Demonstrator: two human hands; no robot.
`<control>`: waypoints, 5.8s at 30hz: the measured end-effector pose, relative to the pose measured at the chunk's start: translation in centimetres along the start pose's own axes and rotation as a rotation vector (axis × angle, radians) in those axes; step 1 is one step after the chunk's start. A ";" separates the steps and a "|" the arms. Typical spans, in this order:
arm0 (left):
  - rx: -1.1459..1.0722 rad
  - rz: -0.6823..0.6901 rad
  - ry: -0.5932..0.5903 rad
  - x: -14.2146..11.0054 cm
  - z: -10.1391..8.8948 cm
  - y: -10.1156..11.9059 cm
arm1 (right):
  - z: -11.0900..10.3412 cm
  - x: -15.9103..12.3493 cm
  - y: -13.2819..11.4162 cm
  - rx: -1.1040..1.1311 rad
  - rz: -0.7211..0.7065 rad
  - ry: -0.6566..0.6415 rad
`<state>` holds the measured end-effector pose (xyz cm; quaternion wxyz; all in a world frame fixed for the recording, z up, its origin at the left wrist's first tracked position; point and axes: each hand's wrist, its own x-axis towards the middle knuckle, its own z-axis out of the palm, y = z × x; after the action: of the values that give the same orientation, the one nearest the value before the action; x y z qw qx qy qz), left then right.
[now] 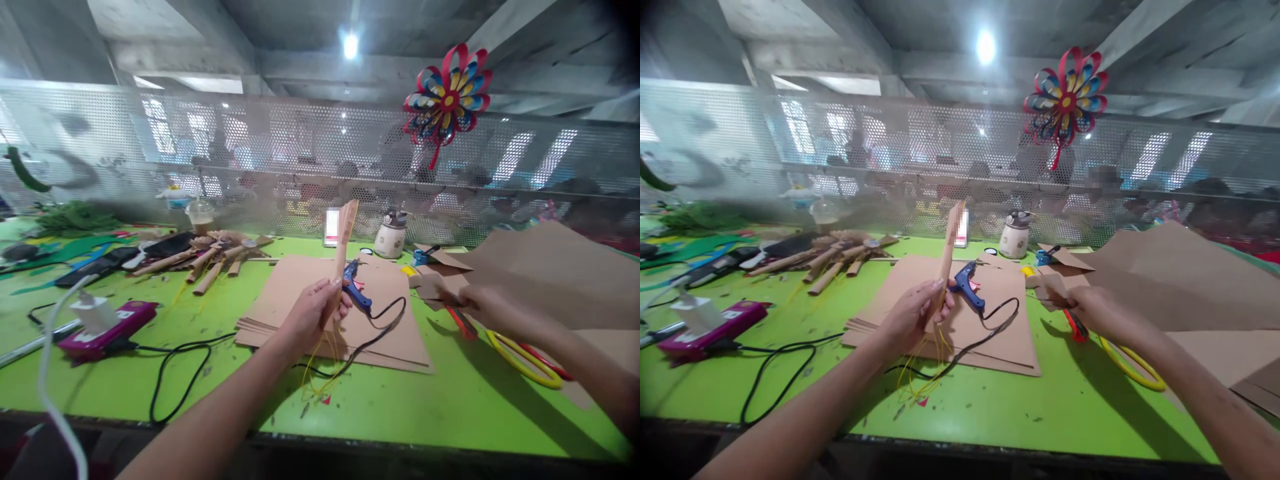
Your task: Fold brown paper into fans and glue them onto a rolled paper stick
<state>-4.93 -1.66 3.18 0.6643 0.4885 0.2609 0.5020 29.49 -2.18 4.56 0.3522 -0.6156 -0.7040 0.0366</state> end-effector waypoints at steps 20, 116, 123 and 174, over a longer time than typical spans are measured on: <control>-0.002 -0.156 -0.106 -0.6 1.3 -1.4 | 8.4 0.4 -13.2 0.777 -0.327 0.113; 0.725 0.182 0.225 -0.7 1.0 -1.4 | 10.1 -1.5 -13.5 1.042 0.048 0.155; 0.835 0.269 0.268 -1.0 0.9 -1.5 | 11.9 -2.0 -13.1 0.967 0.058 -0.087; 0.360 0.090 -0.025 -1.3 1.0 -1.4 | 12.2 -2.1 -13.8 1.273 0.187 -0.378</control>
<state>-4.02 -3.24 2.14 0.5460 0.6170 0.3161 0.4704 11.22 -2.72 1.15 0.5127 -0.3290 -0.5383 0.5824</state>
